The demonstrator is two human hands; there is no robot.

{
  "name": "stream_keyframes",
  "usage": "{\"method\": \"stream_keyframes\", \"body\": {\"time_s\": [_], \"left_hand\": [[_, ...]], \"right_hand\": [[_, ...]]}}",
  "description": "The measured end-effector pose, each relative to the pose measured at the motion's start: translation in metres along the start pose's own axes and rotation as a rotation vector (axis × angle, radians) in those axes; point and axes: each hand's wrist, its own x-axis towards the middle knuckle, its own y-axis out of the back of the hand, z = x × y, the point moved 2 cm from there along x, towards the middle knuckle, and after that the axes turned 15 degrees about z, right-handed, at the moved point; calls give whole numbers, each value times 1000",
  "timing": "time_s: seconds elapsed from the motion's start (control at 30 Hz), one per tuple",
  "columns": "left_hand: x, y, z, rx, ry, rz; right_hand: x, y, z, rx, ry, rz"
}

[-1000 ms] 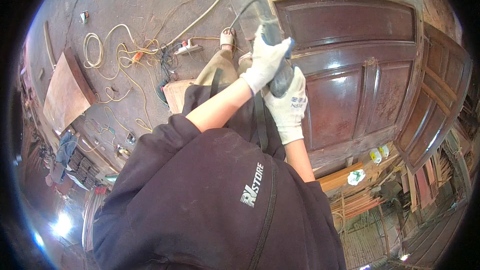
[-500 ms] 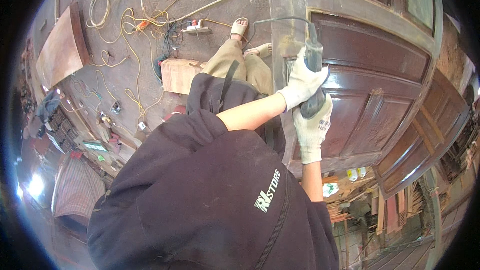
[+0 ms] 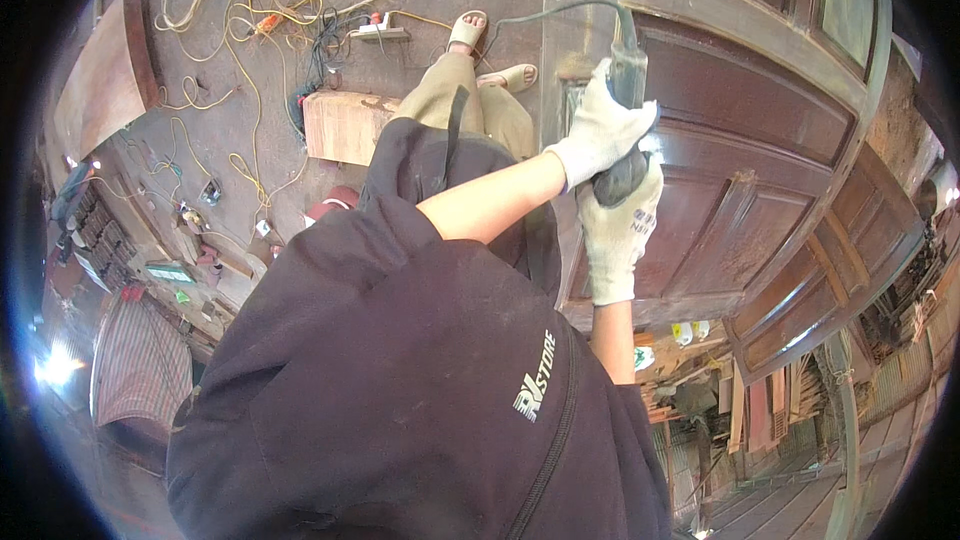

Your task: The person uses an electric sander to smooth the surface of a large wooden door. They move the sander across different panels and edges of the door, maintaining steady pressure and coverage.

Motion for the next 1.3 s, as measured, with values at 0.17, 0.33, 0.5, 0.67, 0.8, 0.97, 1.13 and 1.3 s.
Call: {"method": "stream_keyframes", "body": {"time_s": [0.17, 0.33, 0.5, 0.67, 0.8, 0.97, 1.13, 1.3], "left_hand": [[-4, -10, -22, -27, -10, -6], [8, -9, -11, -28, -21, 19], [-14, -2, -21, 106, -14, -18], [6, -5, 3, 73, -1, -84], [-7, 0, -6, 160, 81, -159], [-18, 3, -12, 137, 114, -259], [39, -10, 45, 86, -15, -229], [45, -20, 42, 89, -49, -223]], "right_hand": [[-9, 7, 1, -43, 11, -13], [2, -2, 6, -67, 20, 19], [-23, 5, 8, -1, -57, 19], [9, -2, -1, -59, -11, 27], [-16, 0, 9, 35, -54, 16], [-32, 0, 27, 16, -105, 44], [51, -3, -19, 43, -26, 22], [53, -9, -11, 28, -2, 48]]}}
